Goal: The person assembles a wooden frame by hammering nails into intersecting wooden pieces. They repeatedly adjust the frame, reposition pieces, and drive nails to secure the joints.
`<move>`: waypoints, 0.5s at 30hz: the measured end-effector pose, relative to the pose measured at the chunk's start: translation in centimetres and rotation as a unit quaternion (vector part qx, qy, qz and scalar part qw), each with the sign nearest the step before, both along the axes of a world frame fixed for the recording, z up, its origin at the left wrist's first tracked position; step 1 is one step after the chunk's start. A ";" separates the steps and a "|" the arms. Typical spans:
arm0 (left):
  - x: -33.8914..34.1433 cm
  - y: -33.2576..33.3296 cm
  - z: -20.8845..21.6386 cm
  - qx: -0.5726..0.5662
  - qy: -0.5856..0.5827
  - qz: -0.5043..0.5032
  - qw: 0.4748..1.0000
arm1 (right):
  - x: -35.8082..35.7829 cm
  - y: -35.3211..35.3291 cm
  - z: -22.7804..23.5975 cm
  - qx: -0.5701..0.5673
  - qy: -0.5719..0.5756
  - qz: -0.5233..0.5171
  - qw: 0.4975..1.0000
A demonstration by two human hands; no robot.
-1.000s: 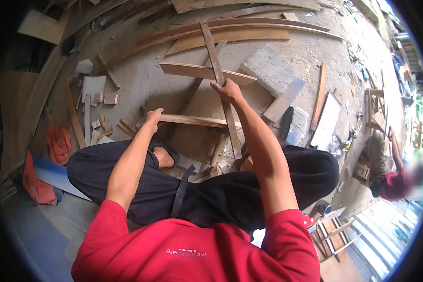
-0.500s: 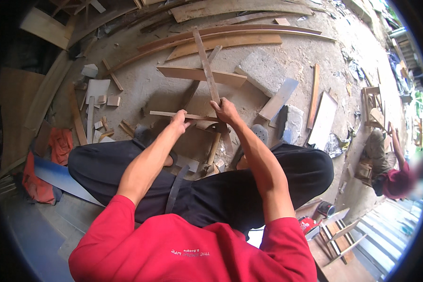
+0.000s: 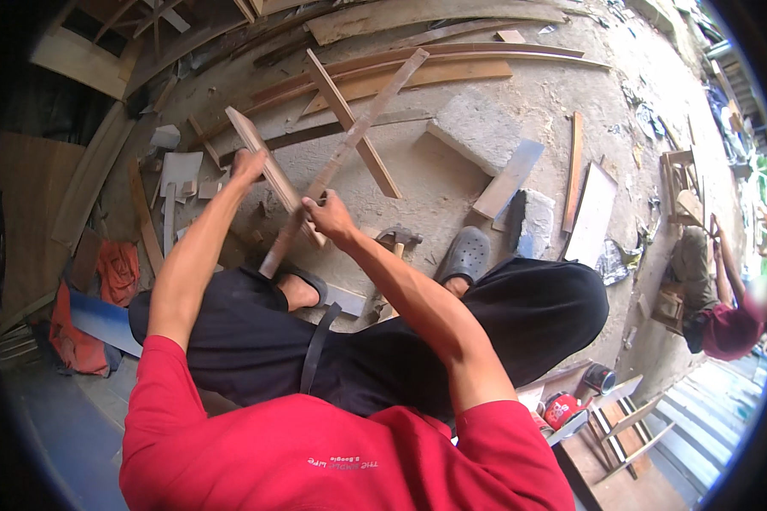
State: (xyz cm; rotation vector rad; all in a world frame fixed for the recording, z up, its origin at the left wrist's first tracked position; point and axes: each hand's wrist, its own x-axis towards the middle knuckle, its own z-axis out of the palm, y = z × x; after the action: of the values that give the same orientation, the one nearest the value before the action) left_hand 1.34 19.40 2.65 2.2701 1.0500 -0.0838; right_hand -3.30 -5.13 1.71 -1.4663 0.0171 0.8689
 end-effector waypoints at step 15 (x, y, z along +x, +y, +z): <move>4.4 3.9 3.5 0.056 0.013 -0.308 0.950 | -2.9 7.0 3.2 0.090 0.083 -0.109 0.987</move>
State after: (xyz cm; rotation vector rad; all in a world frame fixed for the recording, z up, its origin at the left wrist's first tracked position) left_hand 5.76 23.34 6.14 2.6274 0.3256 -0.3187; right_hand -6.17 1.89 4.86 -1.1953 0.2129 0.7896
